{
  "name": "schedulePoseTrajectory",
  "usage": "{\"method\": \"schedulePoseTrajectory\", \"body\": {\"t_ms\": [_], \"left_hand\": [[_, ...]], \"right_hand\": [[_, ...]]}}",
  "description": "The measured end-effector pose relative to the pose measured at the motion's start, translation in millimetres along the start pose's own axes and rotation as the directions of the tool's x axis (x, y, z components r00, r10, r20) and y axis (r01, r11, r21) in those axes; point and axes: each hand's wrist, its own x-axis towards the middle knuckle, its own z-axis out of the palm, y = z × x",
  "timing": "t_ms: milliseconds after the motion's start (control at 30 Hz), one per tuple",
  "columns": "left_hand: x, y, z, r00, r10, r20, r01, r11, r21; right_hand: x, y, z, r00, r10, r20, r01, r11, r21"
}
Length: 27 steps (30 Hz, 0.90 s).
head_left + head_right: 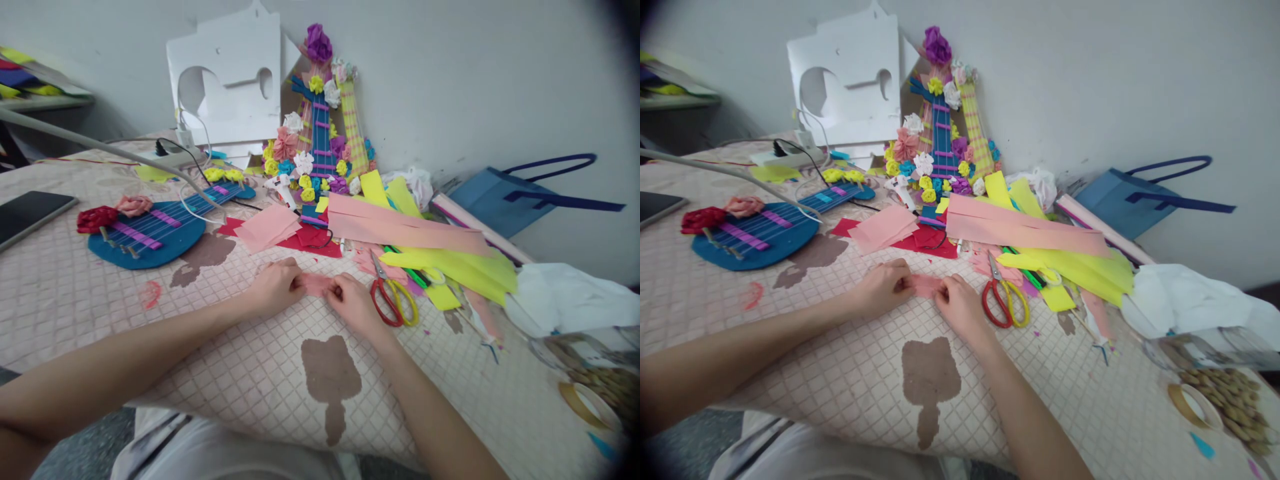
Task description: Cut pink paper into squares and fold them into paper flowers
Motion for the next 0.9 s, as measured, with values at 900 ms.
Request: {"method": "schedulePoseTrajectory", "body": {"t_ms": [900], "left_hand": [[0,7,6.5,0.999,-0.035,0.004,0.035,0.996,0.088]], "right_hand": [[0,-7,6,0.998,0.045,-0.036,-0.046,0.999,-0.027]]}}
